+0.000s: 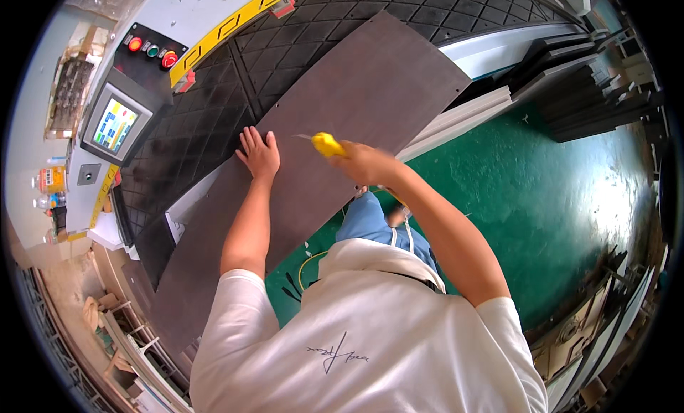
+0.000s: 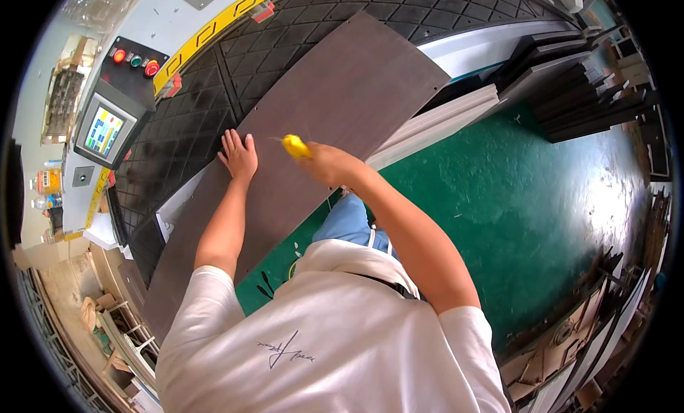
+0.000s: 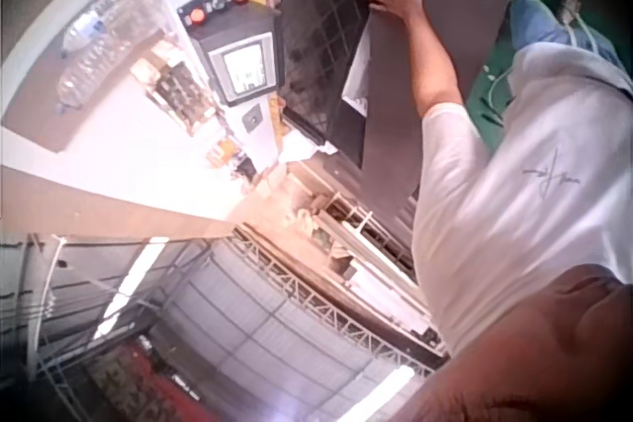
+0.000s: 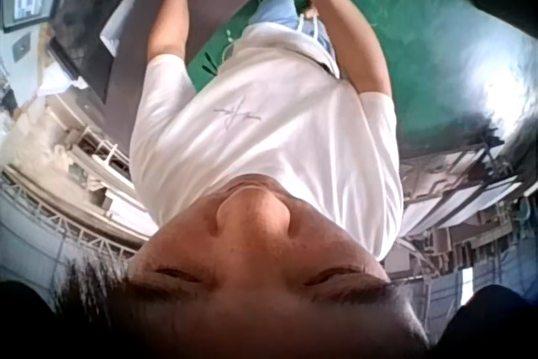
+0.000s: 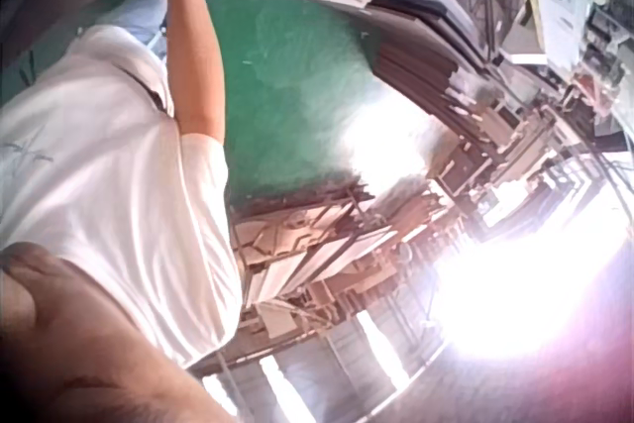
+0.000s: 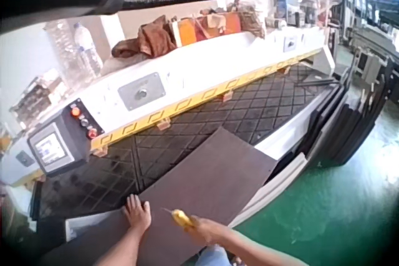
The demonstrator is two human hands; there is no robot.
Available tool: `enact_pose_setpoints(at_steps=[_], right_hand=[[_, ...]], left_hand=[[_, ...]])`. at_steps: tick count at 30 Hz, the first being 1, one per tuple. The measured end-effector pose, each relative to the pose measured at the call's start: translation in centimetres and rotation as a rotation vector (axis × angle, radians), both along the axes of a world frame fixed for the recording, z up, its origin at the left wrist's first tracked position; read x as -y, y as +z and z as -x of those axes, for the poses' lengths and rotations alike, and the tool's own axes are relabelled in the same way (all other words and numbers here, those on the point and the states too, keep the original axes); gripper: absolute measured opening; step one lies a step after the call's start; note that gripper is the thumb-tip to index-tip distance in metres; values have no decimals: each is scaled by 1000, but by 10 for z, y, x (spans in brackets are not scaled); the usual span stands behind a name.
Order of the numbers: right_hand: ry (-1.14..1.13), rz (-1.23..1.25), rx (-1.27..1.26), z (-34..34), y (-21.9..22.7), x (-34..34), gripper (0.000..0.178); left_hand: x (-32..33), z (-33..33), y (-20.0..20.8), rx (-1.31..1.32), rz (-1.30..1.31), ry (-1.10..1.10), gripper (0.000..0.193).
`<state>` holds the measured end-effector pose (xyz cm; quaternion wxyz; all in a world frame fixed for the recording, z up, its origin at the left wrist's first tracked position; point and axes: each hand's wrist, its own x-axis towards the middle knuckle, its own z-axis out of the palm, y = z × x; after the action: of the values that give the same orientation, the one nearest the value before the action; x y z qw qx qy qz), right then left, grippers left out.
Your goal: The person wipes a large dark wood panel with a small block and then uses an air spray gun to clean the surface and edges of the panel.
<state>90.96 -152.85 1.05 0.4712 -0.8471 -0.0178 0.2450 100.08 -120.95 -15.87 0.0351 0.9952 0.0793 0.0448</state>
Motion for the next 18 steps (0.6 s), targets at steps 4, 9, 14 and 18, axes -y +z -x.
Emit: enact_pose_setpoints(at_steps=[4,9,14,18], right_hand=[[33,149,189,-64,-41,-41,55],[33,121,10,-108,-12,-31,52],[202,186,-175,-151,12,43,49],[-563,366,-9,-185,6,124,49]], left_hand=[[50,-35,2,44,8,-106,75],[86,-64,9,54,58,-168,73],[105,-77,2,75,121,-213,76],[176,-116,13,104,113,-419,77]])
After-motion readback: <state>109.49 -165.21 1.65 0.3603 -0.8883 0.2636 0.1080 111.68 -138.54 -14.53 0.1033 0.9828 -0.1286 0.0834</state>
